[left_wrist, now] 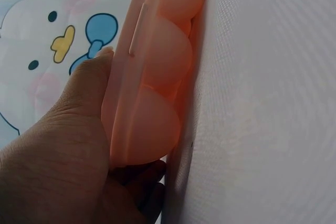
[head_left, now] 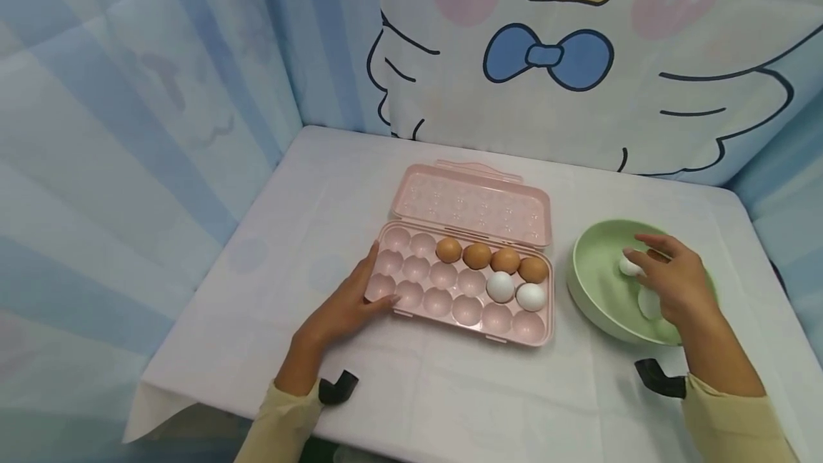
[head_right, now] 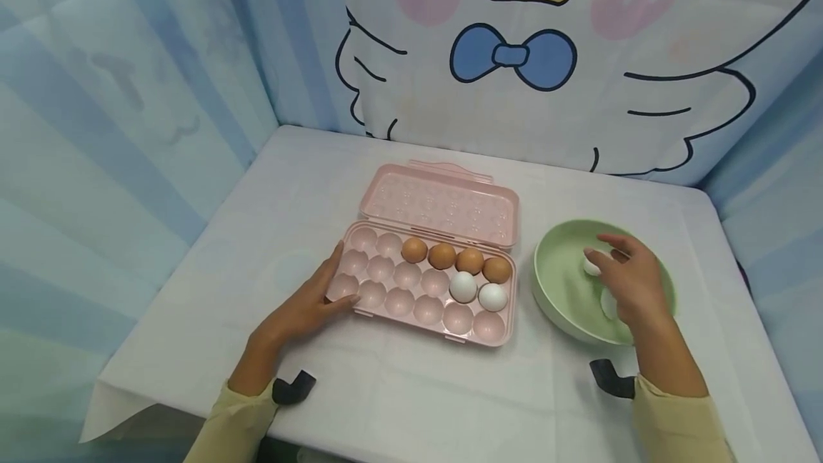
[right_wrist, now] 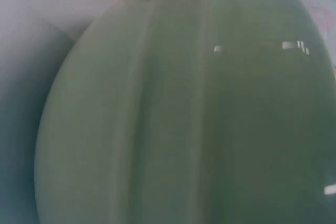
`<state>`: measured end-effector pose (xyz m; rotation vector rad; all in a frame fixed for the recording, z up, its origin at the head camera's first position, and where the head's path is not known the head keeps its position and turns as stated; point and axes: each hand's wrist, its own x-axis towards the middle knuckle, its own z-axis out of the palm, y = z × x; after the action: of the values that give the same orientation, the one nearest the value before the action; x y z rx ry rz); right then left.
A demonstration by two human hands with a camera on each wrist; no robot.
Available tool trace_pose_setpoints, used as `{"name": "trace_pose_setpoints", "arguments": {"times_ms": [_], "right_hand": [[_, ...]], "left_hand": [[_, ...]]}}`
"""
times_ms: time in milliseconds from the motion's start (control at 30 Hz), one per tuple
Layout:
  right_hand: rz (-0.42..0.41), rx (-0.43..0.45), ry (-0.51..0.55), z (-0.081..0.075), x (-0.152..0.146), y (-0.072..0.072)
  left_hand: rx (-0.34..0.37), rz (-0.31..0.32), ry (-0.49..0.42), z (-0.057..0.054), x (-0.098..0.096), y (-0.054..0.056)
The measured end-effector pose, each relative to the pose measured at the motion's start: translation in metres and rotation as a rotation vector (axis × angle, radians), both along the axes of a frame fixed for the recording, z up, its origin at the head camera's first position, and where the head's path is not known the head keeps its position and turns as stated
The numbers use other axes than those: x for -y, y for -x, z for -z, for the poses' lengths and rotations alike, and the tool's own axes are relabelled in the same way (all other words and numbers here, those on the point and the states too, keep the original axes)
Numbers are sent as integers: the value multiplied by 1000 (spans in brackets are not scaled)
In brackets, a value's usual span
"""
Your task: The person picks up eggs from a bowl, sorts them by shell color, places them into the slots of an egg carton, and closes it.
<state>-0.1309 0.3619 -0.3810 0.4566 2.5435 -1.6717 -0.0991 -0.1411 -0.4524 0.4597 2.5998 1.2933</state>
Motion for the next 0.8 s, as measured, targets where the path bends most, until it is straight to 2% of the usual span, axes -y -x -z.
{"name": "trace_pose_setpoints", "arguments": {"times_ms": [233, 400, 600, 700, 800], "right_hand": [[-38, 9, -92, 7, 3, 7], [-96, -31, -89, 13, 4, 7], [-206, -79, -130, 17, 7, 6], [-275, -49, -68, 19, 12, 7], [-355, 6, -49, 18, 16, 7]], "left_hand": [[12, 9, -8, -1, 0, 1], [8, 12, 0, -2, 0, 0], [-1, 14, -4, -1, 0, 1], [2, 14, -6, -1, 0, 1], [3, 11, 2, -1, 1, 1]]}}
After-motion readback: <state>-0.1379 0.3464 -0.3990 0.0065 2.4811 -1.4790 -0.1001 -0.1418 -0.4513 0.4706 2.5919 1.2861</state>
